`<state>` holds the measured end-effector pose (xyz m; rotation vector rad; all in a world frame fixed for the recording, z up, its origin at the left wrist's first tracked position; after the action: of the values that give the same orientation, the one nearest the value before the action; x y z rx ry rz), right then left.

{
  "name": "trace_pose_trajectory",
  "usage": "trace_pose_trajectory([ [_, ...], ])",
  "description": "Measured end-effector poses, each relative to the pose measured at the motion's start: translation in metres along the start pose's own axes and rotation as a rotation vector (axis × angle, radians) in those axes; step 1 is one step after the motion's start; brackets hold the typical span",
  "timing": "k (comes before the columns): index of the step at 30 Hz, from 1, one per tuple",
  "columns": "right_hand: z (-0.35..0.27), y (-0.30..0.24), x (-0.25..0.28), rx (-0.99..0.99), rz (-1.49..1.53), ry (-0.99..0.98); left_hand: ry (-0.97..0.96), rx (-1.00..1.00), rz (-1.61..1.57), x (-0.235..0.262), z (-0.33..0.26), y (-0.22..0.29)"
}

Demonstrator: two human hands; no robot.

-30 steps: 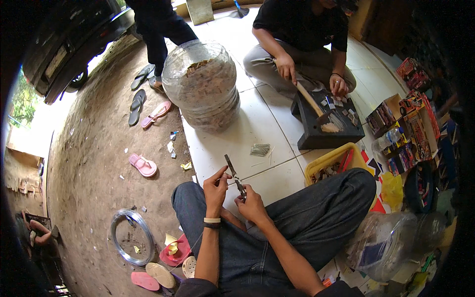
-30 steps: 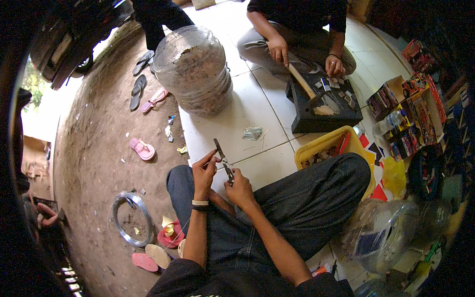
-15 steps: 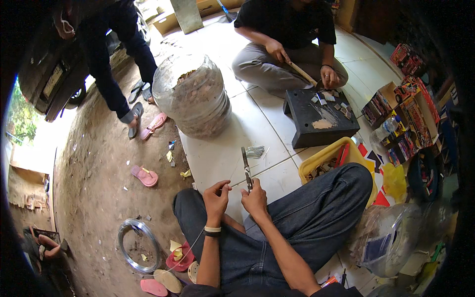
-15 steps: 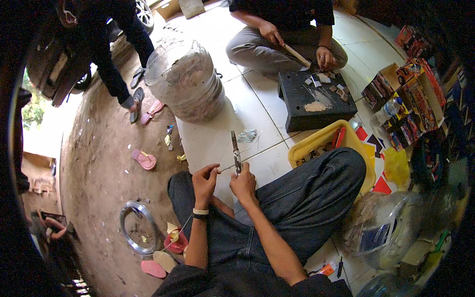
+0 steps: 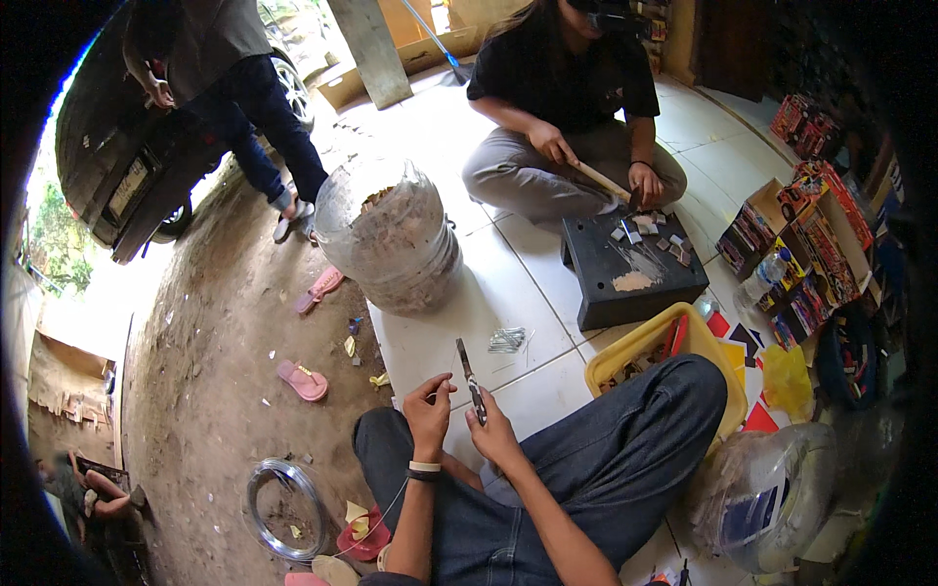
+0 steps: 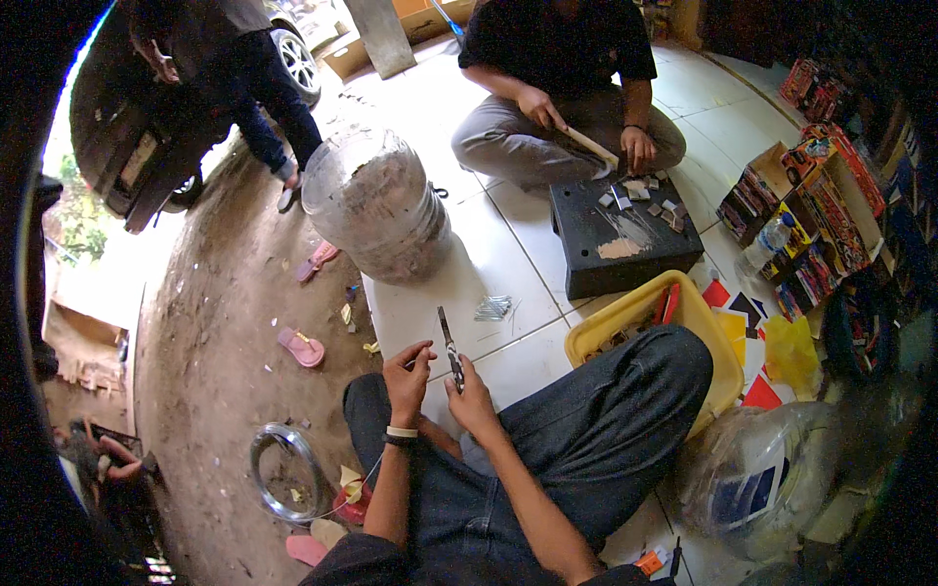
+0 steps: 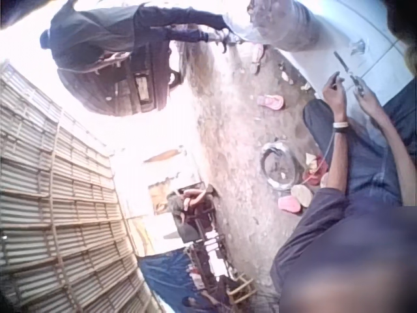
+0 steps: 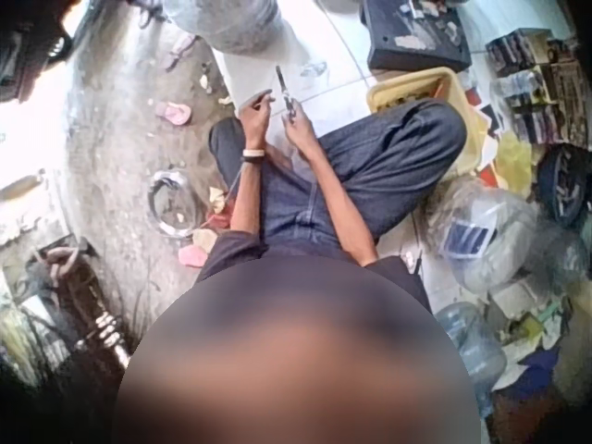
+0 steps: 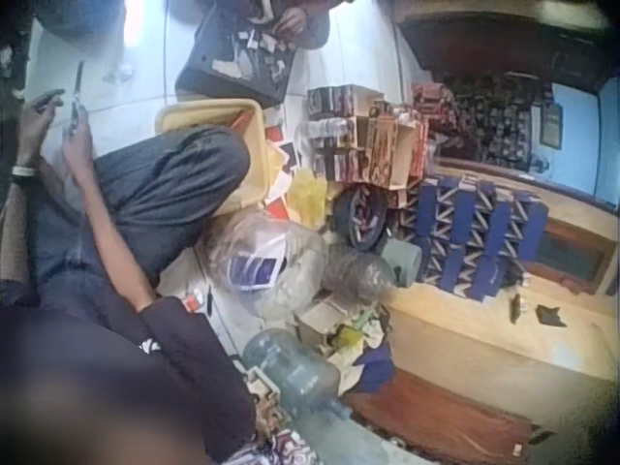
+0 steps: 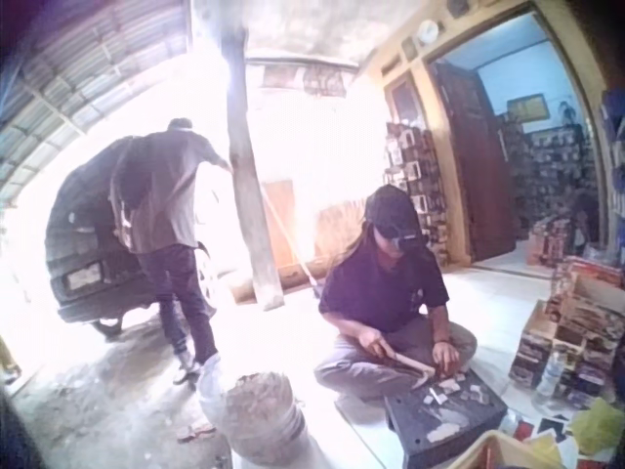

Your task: The person sits cross-legged on the floor and repeatedly cuts short lengths of thin metal wire using pliers. The cut pieces are placed on the floor beside them. Another person works nearby with a hammer and chisel, but the camera wearer focuses solely on cutting the wire.

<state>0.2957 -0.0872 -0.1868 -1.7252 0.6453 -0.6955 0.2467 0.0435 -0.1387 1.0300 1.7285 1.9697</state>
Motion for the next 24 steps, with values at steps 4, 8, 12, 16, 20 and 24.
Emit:
trace_pose_trajectory([
  [4, 0.001, -0.001, -0.001, 0.072, -0.01, 0.013, -0.008, 0.017, -0.017, -0.002, 0.01, 0.006],
  [8, 0.004, -0.002, 0.003, 0.07, 0.018, 0.051, 0.045, -0.098, 0.022, -0.003, 0.018, 0.012],
  [12, 0.003, -0.006, 0.005, 0.097, 0.022, 0.018, 0.008, -0.061, 0.02, -0.006, 0.016, 0.007],
  [16, 0.001, -0.007, 0.005, 0.105, -0.022, 0.032, 0.062, -0.119, 0.004, -0.005, 0.012, 0.006],
  [20, 0.001, -0.008, 0.003, 0.136, -0.042, 0.041, 0.015, -0.074, 0.015, -0.002, 0.014, 0.007],
  [24, -0.001, -0.008, 0.002, 0.082, -0.083, 0.005, -0.004, -0.061, 0.031, -0.003, 0.016, 0.011],
])
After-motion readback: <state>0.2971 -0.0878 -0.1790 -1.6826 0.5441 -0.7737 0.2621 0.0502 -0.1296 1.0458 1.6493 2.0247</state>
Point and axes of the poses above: each hand's wrist, its own z-axis towards the middle knuckle, its own x-axis out of the back of the hand, y = z × x, the point moved 3 cm from there along z, towards the middle knuckle, and after that the axes turned 5 degrees about -y, right-handed, at the moved point
